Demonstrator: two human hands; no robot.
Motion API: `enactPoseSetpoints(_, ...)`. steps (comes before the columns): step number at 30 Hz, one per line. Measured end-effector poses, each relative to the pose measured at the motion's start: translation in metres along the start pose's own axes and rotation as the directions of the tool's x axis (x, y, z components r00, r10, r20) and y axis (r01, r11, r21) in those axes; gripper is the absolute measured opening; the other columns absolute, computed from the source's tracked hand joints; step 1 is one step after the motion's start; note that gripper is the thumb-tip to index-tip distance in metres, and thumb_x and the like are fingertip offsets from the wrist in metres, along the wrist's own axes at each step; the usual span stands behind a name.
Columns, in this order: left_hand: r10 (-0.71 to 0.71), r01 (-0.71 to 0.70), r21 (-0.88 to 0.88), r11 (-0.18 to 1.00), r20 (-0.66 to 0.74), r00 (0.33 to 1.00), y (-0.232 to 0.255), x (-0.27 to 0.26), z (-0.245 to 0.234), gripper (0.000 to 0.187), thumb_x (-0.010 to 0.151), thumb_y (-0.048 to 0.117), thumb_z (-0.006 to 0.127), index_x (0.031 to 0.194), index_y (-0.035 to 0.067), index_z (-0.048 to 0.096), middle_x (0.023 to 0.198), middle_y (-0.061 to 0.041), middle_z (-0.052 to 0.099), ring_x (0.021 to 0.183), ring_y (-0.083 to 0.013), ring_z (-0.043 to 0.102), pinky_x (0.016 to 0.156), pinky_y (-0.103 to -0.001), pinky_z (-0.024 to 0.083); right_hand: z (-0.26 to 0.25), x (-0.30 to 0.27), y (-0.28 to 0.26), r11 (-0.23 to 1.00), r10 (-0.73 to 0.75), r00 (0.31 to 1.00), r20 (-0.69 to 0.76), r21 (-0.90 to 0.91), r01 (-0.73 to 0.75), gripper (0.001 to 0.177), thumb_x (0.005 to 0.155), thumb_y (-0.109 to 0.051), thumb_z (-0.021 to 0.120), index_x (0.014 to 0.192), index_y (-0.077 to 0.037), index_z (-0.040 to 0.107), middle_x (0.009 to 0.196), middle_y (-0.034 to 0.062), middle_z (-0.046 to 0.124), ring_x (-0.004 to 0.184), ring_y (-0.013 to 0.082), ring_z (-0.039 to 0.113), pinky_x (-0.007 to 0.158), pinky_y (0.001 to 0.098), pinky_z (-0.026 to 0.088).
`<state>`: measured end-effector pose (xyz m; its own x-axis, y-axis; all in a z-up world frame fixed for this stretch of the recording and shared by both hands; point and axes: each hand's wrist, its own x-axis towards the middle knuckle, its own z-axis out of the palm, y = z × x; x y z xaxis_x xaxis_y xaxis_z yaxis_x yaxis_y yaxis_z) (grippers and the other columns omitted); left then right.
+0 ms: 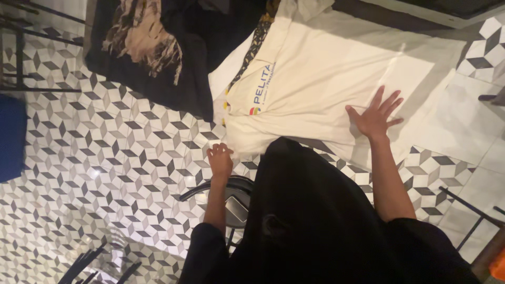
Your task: The person picks up a white shirt, spreads it out on a low surface, and folds it. The person then picks up a black shirt and folds it on the same surface.
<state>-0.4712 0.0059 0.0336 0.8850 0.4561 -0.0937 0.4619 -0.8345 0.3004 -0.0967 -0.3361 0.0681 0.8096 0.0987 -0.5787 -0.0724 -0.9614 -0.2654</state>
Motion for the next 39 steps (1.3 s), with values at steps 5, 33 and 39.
enactPoseSetpoints(5, -0.090, 0.070, -0.083, 0.994, -0.272, 0.958, 0.020, 0.046, -0.007, 0.016, 0.071, 0.006, 0.068, 0.087, 0.010, 0.071, 0.099, -0.008, 0.063, 0.100, -0.0320, 0.060, 0.092, -0.049, 0.045, -0.002, -0.002, -0.003, 1.000, -0.011, 0.999, -0.040, 0.018, 0.012, 0.131, 0.078, -0.076, 0.068, 0.170, -0.011, 0.002, 0.170, 0.0280, -0.021, 0.157, 0.0467, -0.023, 0.113, 0.0853, -0.003)
enactPoseSetpoints(33, 0.044, -0.191, -0.302, 0.934, -0.434, 0.900, 0.137, 0.385, -0.007, 0.035, 0.089, 0.009, 0.070, 0.123, 0.006, 0.061, 0.126, -0.014, 0.063, 0.122, -0.0366, 0.060, 0.107, -0.047, 0.047, 0.036, -0.004, 0.003, 0.989, -0.151, 0.871, -0.468, -0.070, 0.134, 0.088, 0.103, -0.055, 0.066, 0.170, -0.010, 0.031, 0.177, 0.0255, 0.011, 0.164, 0.0440, 0.003, 0.123, 0.0739, -0.005)
enactPoseSetpoints(39, 0.067, -0.096, -0.343, 0.935, -0.096, 0.993, 0.190, 0.453, 0.074, 0.072, 0.085, 0.034, 0.081, 0.136, -0.009, 0.052, 0.135, -0.032, 0.054, 0.124, -0.0488, 0.053, 0.109, -0.048, 0.043, 0.020, -0.004, -0.010, 0.987, -0.162, 0.833, -0.528, -0.071, 0.146, 0.085, 0.103, -0.051, 0.067, 0.169, -0.008, 0.036, 0.175, 0.0285, 0.018, 0.162, 0.0464, 0.008, 0.121, 0.0744, -0.001)
